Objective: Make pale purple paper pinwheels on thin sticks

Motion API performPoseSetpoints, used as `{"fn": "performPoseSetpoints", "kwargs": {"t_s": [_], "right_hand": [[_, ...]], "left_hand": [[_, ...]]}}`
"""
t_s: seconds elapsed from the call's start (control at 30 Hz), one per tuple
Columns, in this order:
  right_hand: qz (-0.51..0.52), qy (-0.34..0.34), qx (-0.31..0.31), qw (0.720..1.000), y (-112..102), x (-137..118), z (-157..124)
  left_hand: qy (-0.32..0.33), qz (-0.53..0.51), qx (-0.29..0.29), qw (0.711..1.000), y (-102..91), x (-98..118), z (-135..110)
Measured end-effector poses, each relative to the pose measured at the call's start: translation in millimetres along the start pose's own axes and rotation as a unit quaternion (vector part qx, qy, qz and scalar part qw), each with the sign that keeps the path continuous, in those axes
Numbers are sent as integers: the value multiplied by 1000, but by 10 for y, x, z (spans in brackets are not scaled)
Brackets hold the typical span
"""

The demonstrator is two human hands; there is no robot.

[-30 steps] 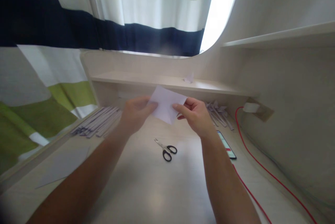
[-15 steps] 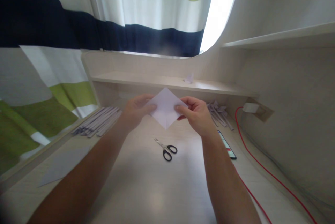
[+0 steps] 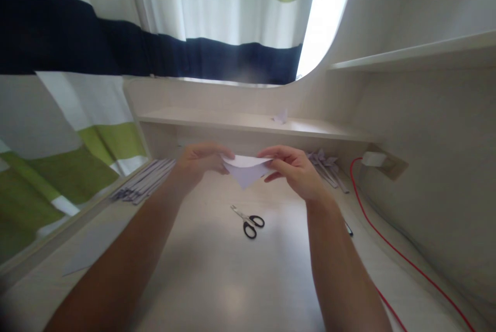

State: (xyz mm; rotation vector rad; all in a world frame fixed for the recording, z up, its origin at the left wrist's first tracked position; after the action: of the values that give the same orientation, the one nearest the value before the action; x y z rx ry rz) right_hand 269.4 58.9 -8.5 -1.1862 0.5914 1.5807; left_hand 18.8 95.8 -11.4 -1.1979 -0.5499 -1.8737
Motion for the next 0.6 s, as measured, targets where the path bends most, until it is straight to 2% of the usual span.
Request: {"fn": "performPoseSetpoints", "kwargs": {"t_s": [0.1, 0.33, 0.6], "right_hand": [[-4, 12, -50, 999, 22, -31, -21], [-3, 19, -116, 993, 205, -134, -42], [-59, 30, -102, 993, 231, -182, -68]], "left_hand": [[-10, 6, -2, 1000, 29, 5, -7], [-15, 7, -15, 1000, 83, -17, -6], [-15, 18, 0, 1000, 78, -16, -1]]}}
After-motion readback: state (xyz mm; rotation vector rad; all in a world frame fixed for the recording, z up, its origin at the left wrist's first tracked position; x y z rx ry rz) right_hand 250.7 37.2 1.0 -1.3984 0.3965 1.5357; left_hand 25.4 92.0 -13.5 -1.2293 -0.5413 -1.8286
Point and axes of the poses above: each hand's wrist, its own z-axis towards the middle knuckle, its own y-axis out of the palm, x = y × z, the point moved 2 cm from there along z, towards the middle knuckle, and after that the axes turned 11 degrees about -x, right-handed, at the moved point
